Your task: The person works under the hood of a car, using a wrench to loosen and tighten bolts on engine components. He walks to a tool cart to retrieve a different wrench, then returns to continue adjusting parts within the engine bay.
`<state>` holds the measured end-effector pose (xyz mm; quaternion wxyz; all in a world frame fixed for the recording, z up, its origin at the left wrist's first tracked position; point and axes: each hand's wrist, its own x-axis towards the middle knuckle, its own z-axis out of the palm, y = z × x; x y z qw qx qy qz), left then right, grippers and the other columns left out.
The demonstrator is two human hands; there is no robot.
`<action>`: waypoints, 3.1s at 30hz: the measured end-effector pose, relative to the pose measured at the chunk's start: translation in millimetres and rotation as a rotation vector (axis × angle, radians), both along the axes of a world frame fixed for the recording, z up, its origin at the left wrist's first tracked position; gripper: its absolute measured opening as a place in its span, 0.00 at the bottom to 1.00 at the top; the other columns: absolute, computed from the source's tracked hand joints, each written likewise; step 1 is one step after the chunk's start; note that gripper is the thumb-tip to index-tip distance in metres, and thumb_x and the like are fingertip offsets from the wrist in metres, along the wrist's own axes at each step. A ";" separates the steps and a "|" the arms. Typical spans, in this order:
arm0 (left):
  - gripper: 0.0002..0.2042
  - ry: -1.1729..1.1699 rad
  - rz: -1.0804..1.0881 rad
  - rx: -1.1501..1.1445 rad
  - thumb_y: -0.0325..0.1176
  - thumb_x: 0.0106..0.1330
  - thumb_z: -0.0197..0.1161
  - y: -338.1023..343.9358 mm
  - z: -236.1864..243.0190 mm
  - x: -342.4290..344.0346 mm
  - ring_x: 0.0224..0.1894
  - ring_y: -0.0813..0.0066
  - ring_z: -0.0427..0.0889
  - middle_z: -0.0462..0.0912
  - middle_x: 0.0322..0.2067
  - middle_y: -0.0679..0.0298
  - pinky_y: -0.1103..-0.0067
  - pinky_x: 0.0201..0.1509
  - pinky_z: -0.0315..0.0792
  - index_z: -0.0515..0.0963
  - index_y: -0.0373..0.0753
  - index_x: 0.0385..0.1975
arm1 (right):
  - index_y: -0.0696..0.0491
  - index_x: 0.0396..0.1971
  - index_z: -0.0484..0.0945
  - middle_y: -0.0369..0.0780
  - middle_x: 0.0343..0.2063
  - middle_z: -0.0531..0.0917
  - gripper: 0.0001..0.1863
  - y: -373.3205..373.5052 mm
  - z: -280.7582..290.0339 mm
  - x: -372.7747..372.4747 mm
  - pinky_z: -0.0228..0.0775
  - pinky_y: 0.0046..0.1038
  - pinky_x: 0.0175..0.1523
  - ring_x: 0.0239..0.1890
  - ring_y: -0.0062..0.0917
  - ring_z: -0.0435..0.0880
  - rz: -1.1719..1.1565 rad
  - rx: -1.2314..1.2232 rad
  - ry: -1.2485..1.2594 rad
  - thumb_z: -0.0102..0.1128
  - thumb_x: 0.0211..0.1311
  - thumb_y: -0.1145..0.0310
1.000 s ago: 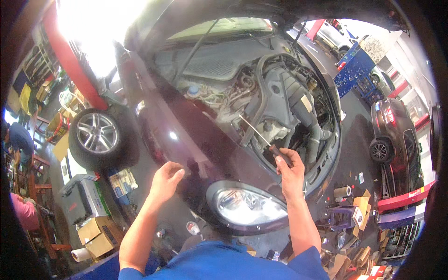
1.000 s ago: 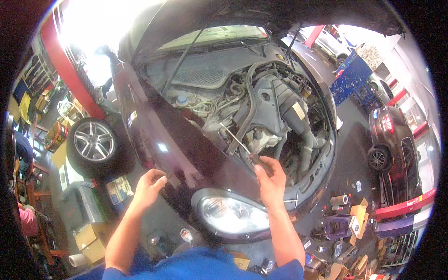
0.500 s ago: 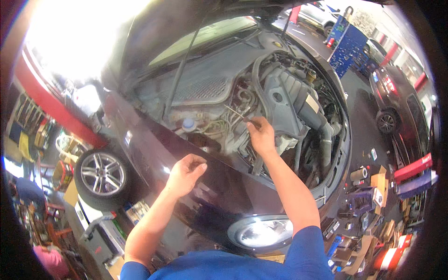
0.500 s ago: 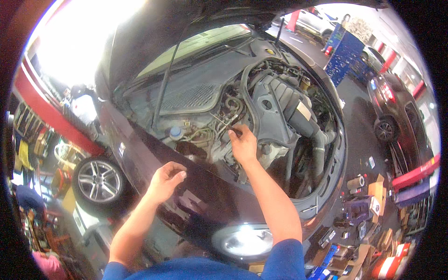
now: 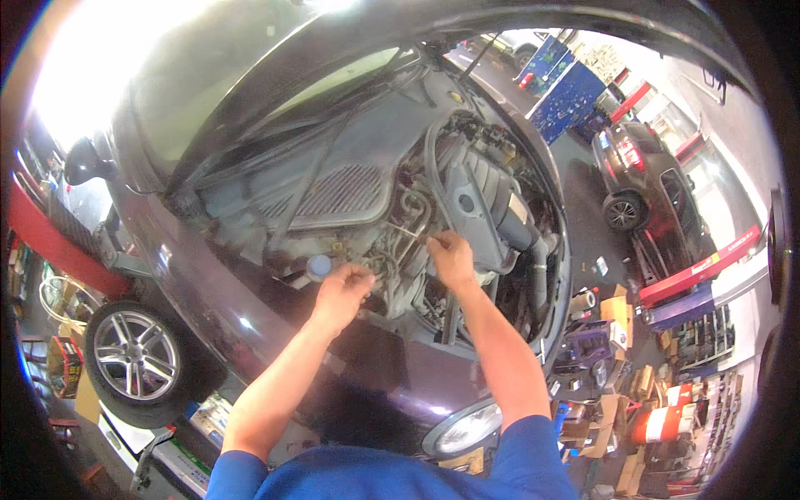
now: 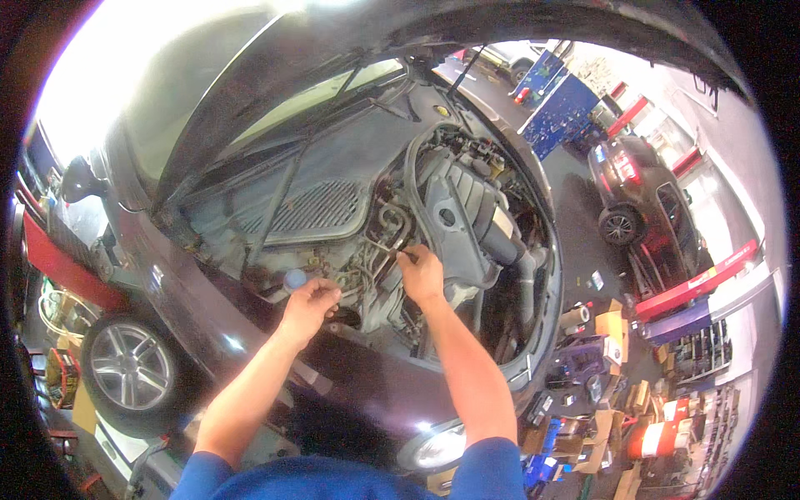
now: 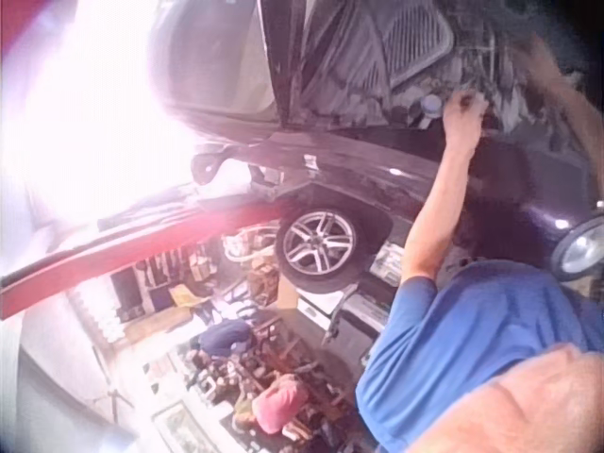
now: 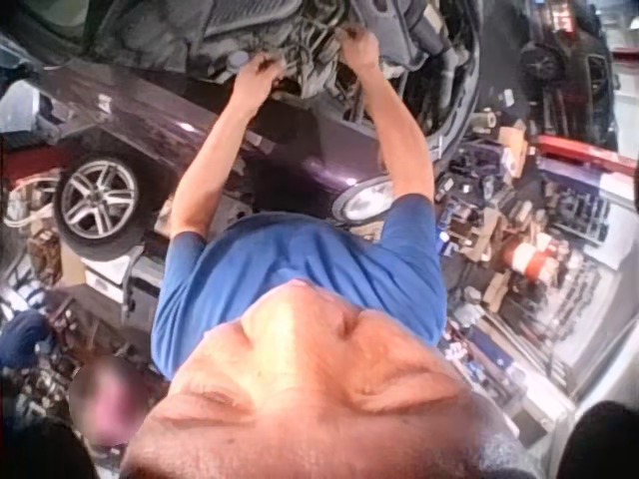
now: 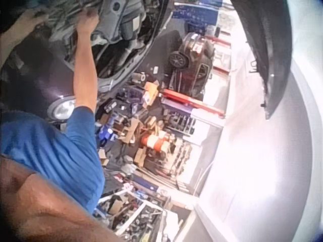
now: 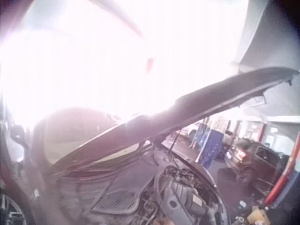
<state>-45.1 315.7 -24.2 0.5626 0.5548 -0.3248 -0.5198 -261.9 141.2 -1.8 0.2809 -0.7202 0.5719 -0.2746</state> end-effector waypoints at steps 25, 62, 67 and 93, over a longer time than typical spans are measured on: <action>0.16 0.378 0.336 -0.016 0.37 0.75 0.65 -123.3 -56.8 5.5 0.35 0.72 0.83 0.86 0.43 0.59 0.74 0.37 0.77 0.78 0.33 0.56 | 0.57 0.43 0.84 0.56 0.34 0.88 0.15 -19.0 29.1 22.1 0.79 0.52 0.48 0.41 0.58 0.87 0.218 -0.096 0.272 0.62 0.71 0.59; 0.14 1.017 0.387 -0.232 0.28 0.68 0.69 -143.9 -78.9 5.5 0.65 0.61 0.79 0.83 0.54 0.60 0.64 0.76 0.67 0.79 0.37 0.51 | 0.65 0.42 0.86 0.47 0.28 0.87 0.19 -10.3 -27.3 -54.2 0.78 0.33 0.43 0.33 0.29 0.87 0.064 0.032 0.036 0.67 0.72 0.59; 0.25 1.070 0.366 -0.316 0.21 0.64 0.67 -140.9 -76.2 -0.6 0.67 0.62 0.76 0.81 0.62 0.61 0.63 0.79 0.62 0.75 0.39 0.62 | 0.63 0.48 0.84 0.48 0.32 0.89 0.18 -35.9 10.2 -57.3 0.79 0.34 0.44 0.34 0.31 0.87 0.100 0.060 -0.021 0.66 0.73 0.61; 0.51 1.316 0.254 -0.549 0.11 0.57 0.56 -120.2 -26.3 -4.8 0.71 0.54 0.75 0.56 0.80 0.62 0.63 0.76 0.70 0.45 0.43 0.84 | 0.62 0.45 0.85 0.37 0.29 0.86 0.12 -4.7 15.4 30.1 0.77 0.26 0.41 0.33 0.18 0.82 0.355 -0.014 0.271 0.68 0.72 0.67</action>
